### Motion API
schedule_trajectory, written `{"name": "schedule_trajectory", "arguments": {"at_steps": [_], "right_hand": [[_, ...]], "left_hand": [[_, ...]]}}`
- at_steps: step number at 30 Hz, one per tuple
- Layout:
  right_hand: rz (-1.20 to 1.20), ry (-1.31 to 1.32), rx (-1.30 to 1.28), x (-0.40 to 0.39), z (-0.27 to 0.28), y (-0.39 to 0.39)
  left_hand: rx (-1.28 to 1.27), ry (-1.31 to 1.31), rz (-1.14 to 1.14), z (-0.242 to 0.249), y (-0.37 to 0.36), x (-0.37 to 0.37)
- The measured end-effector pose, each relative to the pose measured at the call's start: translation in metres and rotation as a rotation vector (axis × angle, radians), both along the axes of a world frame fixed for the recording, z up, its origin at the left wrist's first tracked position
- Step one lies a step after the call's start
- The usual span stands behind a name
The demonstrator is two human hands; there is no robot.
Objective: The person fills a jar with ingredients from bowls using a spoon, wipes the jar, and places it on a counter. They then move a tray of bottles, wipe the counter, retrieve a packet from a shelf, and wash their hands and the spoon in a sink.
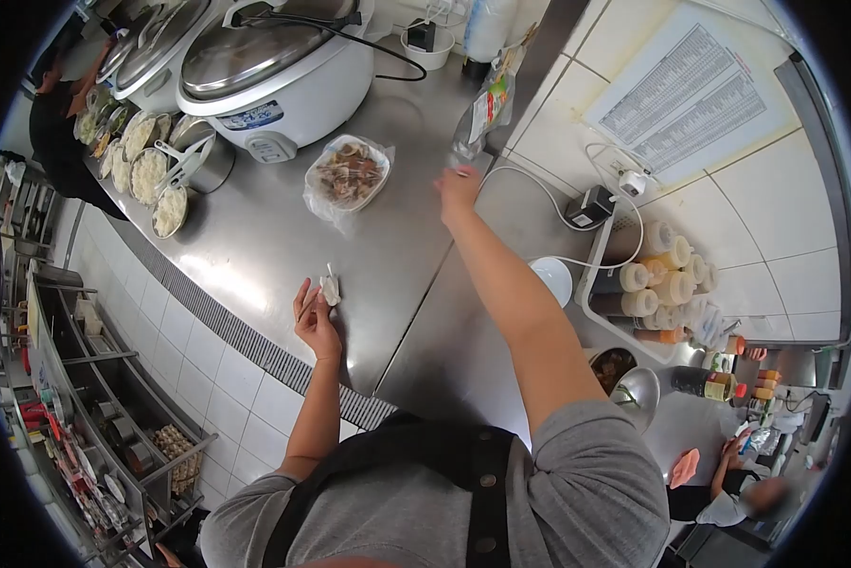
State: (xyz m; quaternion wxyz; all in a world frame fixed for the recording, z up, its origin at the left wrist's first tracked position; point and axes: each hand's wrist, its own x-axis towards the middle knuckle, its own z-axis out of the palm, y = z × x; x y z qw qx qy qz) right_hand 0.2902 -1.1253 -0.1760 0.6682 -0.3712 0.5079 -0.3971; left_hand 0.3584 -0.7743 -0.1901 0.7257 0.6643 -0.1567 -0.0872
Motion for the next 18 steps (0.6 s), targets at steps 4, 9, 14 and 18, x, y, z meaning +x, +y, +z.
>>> {"name": "schedule_trajectory", "arguments": {"at_steps": [4, 9, 14, 18], "right_hand": [[-0.41, 0.826, -0.723, -0.006, -0.006, -0.026], [-0.008, 0.857, -0.604, 0.034, 0.041, -0.066], [-0.079, 0.874, -0.587, 0.09, 0.037, -0.104], [0.002, 0.878, -0.609, 0.104, 0.042, -0.128]], "left_hand": [[-0.023, -0.009, -0.004, -0.001, -0.001, 0.0], [0.009, -0.007, -0.009, 0.003, 0.001, 0.0], [-0.038, 0.027, 0.02, 0.005, -0.004, 0.0], [-0.009, -0.033, 0.023, 0.003, -0.003, 0.002]]}}
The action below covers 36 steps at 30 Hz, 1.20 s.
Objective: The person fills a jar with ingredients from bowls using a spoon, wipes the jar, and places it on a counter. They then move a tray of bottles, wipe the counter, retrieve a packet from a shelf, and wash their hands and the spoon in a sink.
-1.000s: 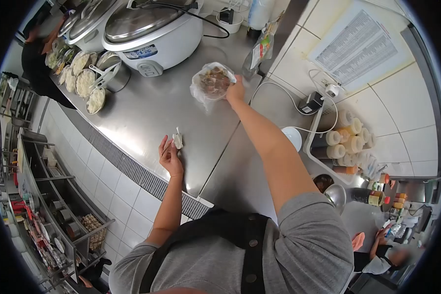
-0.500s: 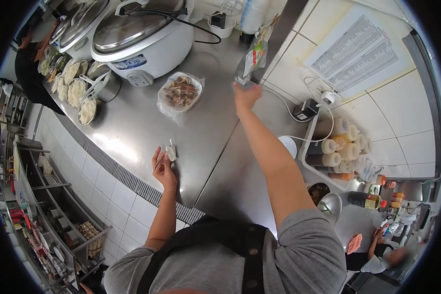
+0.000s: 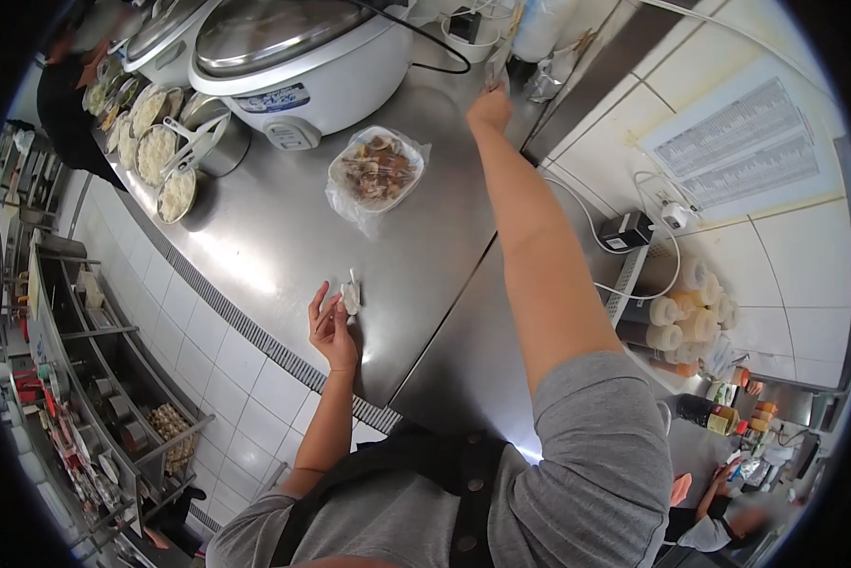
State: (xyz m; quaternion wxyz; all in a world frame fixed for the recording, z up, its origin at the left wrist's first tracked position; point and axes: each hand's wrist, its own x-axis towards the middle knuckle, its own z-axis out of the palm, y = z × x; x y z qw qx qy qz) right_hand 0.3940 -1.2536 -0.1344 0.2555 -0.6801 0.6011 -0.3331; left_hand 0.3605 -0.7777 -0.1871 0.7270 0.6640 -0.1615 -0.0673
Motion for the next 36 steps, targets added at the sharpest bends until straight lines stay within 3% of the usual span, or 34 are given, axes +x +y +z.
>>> {"name": "schedule_trajectory", "arguments": {"at_steps": [5, 7, 11, 14, 16, 17, 19, 20, 22, 24, 27, 36], "right_hand": [[0.05, 0.031, 0.159, 0.0, 0.016, -0.009], [-0.239, 0.271, -0.072, -0.005, 0.037, 0.002], [-0.174, 0.112, -0.355, -0.017, 0.056, -0.039], [-0.228, 0.146, -0.292, -0.015, 0.05, -0.1], [-0.191, -0.019, 0.026, -0.017, 0.049, -0.127], [-0.179, -0.022, 0.027, -0.02, 0.045, -0.127], [-0.038, -0.37, -0.344, -0.026, 0.028, -0.114], [-0.03, -0.373, -0.343, -0.024, 0.024, -0.106], [-0.274, -0.333, -0.229, -0.022, 0.02, -0.091], [-0.359, -0.454, -0.189, -0.022, 0.018, -0.064], [-0.274, -0.474, -0.314, -0.038, 0.037, 0.003], [-0.087, -0.392, -0.478, -0.096, 0.011, 0.162]], "left_hand": [[0.05, -0.015, -0.022, 0.002, 0.003, 0.001], [0.055, -0.027, -0.024, 0.002, 0.001, 0.002], [-0.011, 0.017, -0.03, 0.005, 0.0, 0.0], [0.077, 0.013, -0.041, 0.006, 0.001, 0.001], [0.049, -0.041, -0.036, -0.002, 0.001, 0.002], [0.051, -0.044, -0.023, -0.001, 0.002, 0.003], [0.087, -0.052, -0.025, 0.003, 0.002, 0.002], [0.077, -0.073, -0.018, 0.003, 0.001, 0.002], [0.083, -0.047, -0.023, 0.007, 0.004, 0.001], [0.074, -0.032, -0.038, 0.008, 0.001, 0.0], [0.029, -0.045, -0.026, -0.002, 0.002, 0.0], [-0.032, -0.097, 0.061, -0.018, 0.005, 0.001]]}}
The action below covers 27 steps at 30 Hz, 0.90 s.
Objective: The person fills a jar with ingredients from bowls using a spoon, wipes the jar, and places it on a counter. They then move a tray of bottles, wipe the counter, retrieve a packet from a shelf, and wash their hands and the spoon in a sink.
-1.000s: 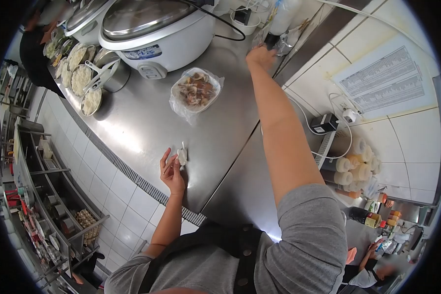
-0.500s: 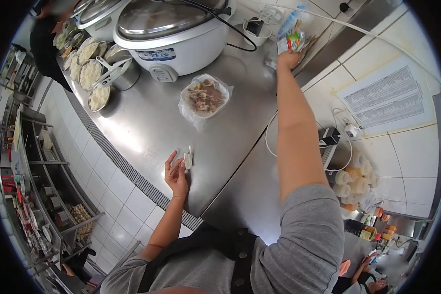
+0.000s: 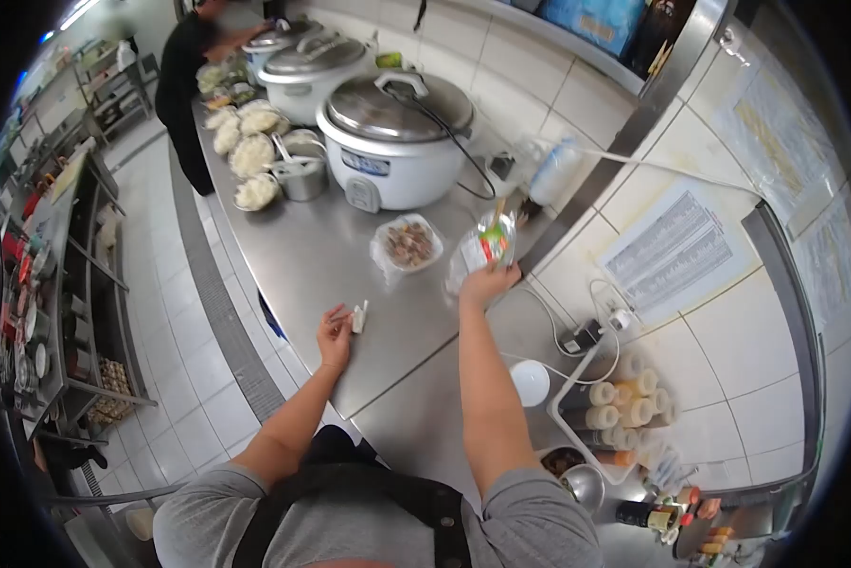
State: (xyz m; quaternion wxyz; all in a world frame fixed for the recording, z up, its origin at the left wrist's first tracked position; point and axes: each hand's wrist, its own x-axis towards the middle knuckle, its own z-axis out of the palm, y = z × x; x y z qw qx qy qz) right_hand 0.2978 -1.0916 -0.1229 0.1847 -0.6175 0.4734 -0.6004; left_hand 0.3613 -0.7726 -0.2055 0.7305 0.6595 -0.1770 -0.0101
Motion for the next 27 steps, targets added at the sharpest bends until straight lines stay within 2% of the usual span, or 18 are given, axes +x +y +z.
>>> {"name": "schedule_trajectory", "arguments": {"at_steps": [3, 5, 6, 7, 8, 10, 11, 13, 14, 15, 16, 19, 21, 23, 24, 25, 26, 27], "right_hand": [[0.043, -0.097, -0.015, -0.015, 0.018, 0.06], [-0.084, 0.154, -0.055, -0.02, 0.036, 0.089], [-0.092, 0.14, -0.06, -0.018, 0.025, 0.086], [0.063, 0.105, -0.035, -0.018, 0.009, 0.073], [0.216, 0.067, -0.009, -0.018, -0.008, 0.063], [0.176, 0.1, 0.112, -0.019, -0.031, 0.057], [0.173, 0.05, 0.138, -0.024, -0.034, 0.061], [0.178, -0.048, 0.13, -0.025, -0.013, 0.085], [0.186, -0.079, 0.097, -0.026, -0.002, 0.094], [0.145, -0.031, 0.09, -0.029, -0.009, 0.095], [0.11, 0.023, 0.086, -0.029, -0.014, 0.096], [0.111, -0.037, 0.17, -0.011, 0.007, 0.119], [0.138, -0.117, 0.054, 0.0, 0.001, 0.124], [0.058, -0.12, 0.067, 0.013, 0.001, 0.131], [-0.061, -0.018, 0.085, 0.015, 0.001, 0.133], [-0.185, 0.085, 0.105, 0.014, 0.001, 0.137], [-0.17, -0.079, 0.038, 0.017, -0.006, 0.126], [-0.196, -0.075, 0.03, 0.012, -0.011, 0.117]], "left_hand": [[0.02, -0.059, -0.016, -0.018, 0.005, 0.011], [-0.035, -0.006, -0.037, -0.011, 0.006, 0.008], [-0.081, 0.062, -0.05, -0.008, 0.005, 0.008], [-0.066, 0.038, -0.056, -0.01, 0.005, 0.01], [-0.095, 0.086, -0.065, -0.011, 0.006, 0.013], [-0.195, 0.311, -0.197, -0.032, 0.01, 0.025], [-0.001, 0.518, -0.292, -0.027, 0.023, 0.033], [0.029, 0.43, -0.419, -0.007, 0.042, 0.052], [0.007, 0.337, -0.498, -0.024, 0.047, 0.073], [-0.004, 0.458, -0.576, 0.01, 0.058, 0.087], [0.015, 0.374, -0.654, 0.015, 0.065, 0.111], [-0.013, 0.323, -0.768, 0.043, 0.076, 0.184], [-0.082, 0.325, -0.788, 0.032, 0.068, 0.237], [0.027, -0.05, -0.759, 0.044, 0.057, 0.28], [-0.034, 0.129, -0.741, 0.054, 0.05, 0.29], [-0.037, 0.132, -0.769, 0.059, 0.042, 0.3], [-0.032, 0.052, -0.728, 0.061, 0.034, 0.311], [-0.031, -0.029, -0.683, 0.063, 0.026, 0.318]]}}
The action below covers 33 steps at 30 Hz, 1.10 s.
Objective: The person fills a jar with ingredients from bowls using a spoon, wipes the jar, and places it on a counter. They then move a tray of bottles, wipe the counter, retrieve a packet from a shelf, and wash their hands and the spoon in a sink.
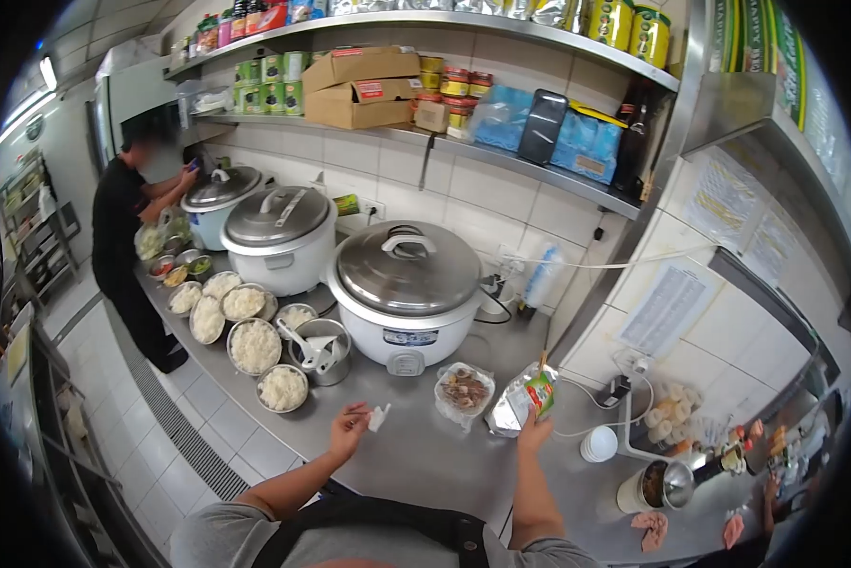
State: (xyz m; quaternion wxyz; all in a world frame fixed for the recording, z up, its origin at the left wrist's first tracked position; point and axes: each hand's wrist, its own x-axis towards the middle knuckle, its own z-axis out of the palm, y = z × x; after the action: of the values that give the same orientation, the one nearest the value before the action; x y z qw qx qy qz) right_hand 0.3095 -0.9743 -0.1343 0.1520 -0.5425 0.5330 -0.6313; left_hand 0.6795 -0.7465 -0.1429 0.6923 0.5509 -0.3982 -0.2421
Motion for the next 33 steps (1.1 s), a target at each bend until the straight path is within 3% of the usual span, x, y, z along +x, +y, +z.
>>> {"name": "schedule_trajectory", "arguments": {"at_steps": [3, 7, 13, 15, 19, 21, 26, 33], "right_hand": [[-0.112, 0.195, 0.308, -0.005, 0.019, -0.001], [-0.152, 0.315, 0.096, -0.011, 0.023, 0.017], [-0.066, 0.155, 0.116, -0.015, 0.043, 0.074], [-0.025, 0.064, 0.296, -0.014, 0.05, 0.087], [0.171, -0.077, 0.098, -0.021, 0.015, 0.093], [0.279, -0.229, 0.134, -0.038, -0.039, 0.086], [0.303, -0.227, 0.063, -0.031, -0.007, 0.075], [0.137, -0.036, 0.092, -0.025, 0.015, 0.048]], "left_hand": [[-0.006, 0.041, 0.009, -0.011, -0.013, 0.003], [0.007, 0.016, 0.089, -0.02, -0.001, -0.003], [0.059, -0.001, 0.213, -0.026, 0.006, -0.013], [0.038, 0.019, 0.241, -0.034, 0.001, -0.014], [0.031, 0.032, 0.325, -0.045, 0.0, -0.029], [0.076, -0.063, 0.33, -0.054, 0.006, -0.034], [0.058, -0.183, 0.343, -0.059, 0.009, -0.039], [-0.001, -0.018, 0.398, -0.077, 0.002, -0.036]]}}
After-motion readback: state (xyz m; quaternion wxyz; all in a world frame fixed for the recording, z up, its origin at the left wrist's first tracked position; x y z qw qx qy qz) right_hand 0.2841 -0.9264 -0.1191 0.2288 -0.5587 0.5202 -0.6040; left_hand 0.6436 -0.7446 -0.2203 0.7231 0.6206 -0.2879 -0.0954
